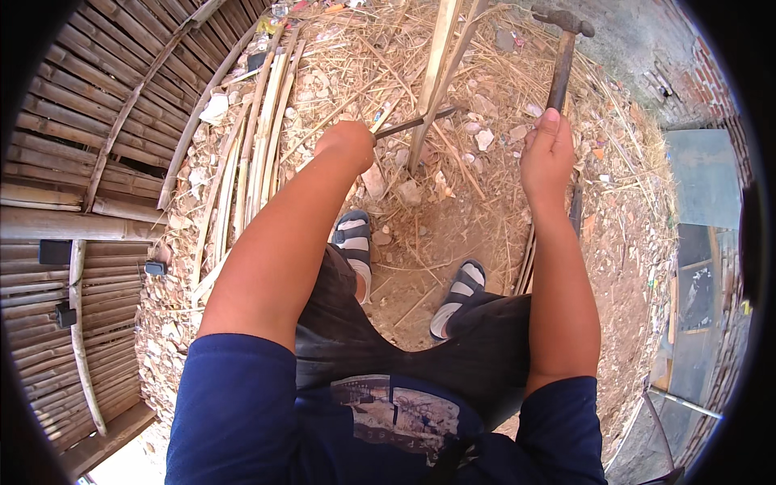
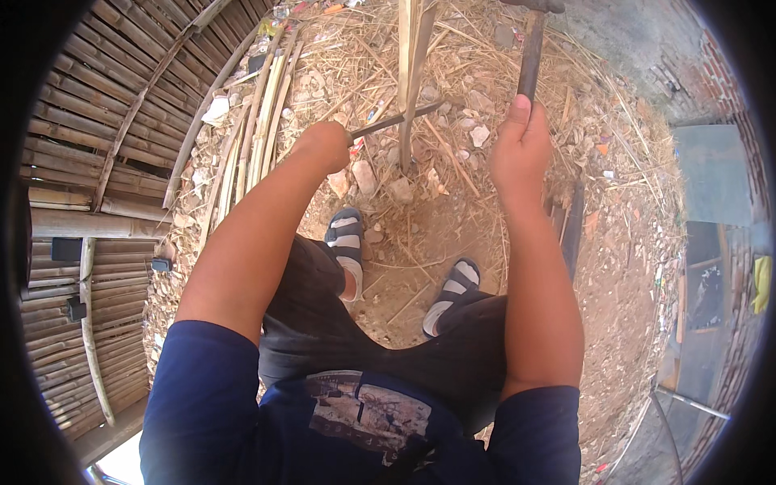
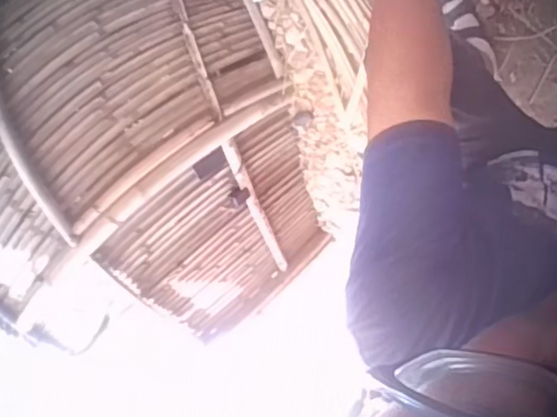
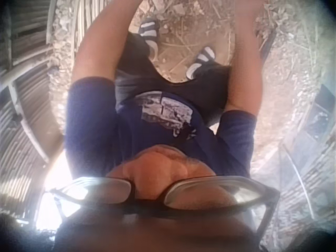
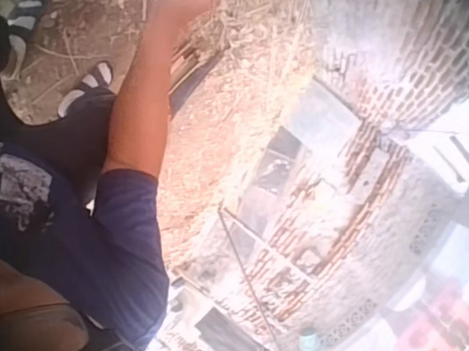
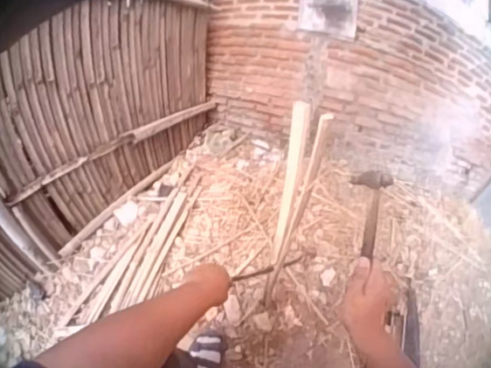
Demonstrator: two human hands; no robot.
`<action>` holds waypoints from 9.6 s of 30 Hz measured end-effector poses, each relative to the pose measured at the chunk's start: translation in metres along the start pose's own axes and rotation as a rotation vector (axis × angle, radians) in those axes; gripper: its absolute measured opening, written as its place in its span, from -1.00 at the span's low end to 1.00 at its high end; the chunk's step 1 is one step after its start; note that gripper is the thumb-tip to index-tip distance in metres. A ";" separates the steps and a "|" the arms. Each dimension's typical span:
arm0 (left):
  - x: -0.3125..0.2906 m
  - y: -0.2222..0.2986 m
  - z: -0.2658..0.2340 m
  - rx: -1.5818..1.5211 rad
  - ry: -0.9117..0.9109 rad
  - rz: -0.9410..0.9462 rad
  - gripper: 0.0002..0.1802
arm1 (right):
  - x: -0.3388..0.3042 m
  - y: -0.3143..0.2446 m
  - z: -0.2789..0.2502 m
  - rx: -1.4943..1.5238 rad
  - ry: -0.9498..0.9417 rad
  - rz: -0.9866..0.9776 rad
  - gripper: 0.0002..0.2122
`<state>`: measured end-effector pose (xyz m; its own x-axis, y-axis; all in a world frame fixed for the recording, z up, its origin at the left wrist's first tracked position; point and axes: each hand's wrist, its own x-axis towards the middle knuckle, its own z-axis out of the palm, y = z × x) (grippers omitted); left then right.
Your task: The person splits a piece of wood by holding a machete against it and striking the blade's back with a hammer, then shaves the surface of a wood strip using the machete.
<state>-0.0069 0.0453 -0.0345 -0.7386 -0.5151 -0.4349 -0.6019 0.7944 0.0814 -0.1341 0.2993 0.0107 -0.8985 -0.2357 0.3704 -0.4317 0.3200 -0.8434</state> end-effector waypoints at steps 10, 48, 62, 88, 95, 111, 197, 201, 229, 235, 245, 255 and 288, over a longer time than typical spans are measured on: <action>0.009 0.015 0.009 -0.011 -0.030 0.025 -0.67 | -0.033 0.072 0.028 -0.440 -0.320 0.157 -0.46; 0.035 0.010 0.027 -0.054 -0.083 -0.057 -0.64 | 0.001 0.052 0.016 -0.187 -0.147 0.192 -0.51; 0.046 0.006 0.043 -0.033 -0.073 -0.075 -0.64 | -0.025 0.085 0.035 -0.414 -0.393 0.291 -0.48; 0.051 0.005 0.038 0.001 -0.088 -0.058 -0.69 | 0.019 0.026 0.024 0.031 0.046 0.070 -0.57; 0.063 0.004 0.049 0.034 -0.103 -0.057 -0.65 | -0.055 0.128 0.064 -0.468 -0.425 0.409 -0.50; 0.080 0.004 0.070 0.031 -0.114 -0.059 -0.65 | -0.062 0.134 0.067 -0.561 -0.453 0.299 -0.54; 0.127 -0.013 0.184 0.073 -0.190 -0.006 -0.42 | -0.033 0.174 0.105 -0.173 -0.490 0.631 -0.51; 0.141 -0.024 0.201 0.112 -0.203 0.054 -0.36 | -0.063 0.206 0.111 -0.324 -0.705 0.648 -0.49; 0.132 -0.007 0.178 -0.053 -0.306 0.022 -0.50 | -0.062 0.232 0.103 -0.139 -0.378 0.784 -0.49; 0.121 0.008 0.141 -0.319 -0.527 -0.139 -0.59 | -0.042 0.228 0.088 -0.205 -0.065 0.765 -0.51; 0.113 0.037 0.112 -0.841 -0.620 -0.163 -0.61 | 0.001 0.294 0.064 -0.151 0.483 0.947 -0.47; 0.091 0.071 0.110 -0.892 -0.638 -0.100 -0.62 | -0.044 0.214 0.091 -0.310 0.138 0.423 -0.46; -0.351 0.027 0.022 -1.049 -0.834 1.462 -0.11 | -0.202 -0.066 -0.228 0.261 -0.035 0.441 -0.86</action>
<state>0.2430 0.2543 0.1011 -0.6364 0.7368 0.2284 0.0815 -0.2302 0.9697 0.0581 0.5350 0.0806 -0.9855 -0.1617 -0.0522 0.0265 0.1573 -0.9872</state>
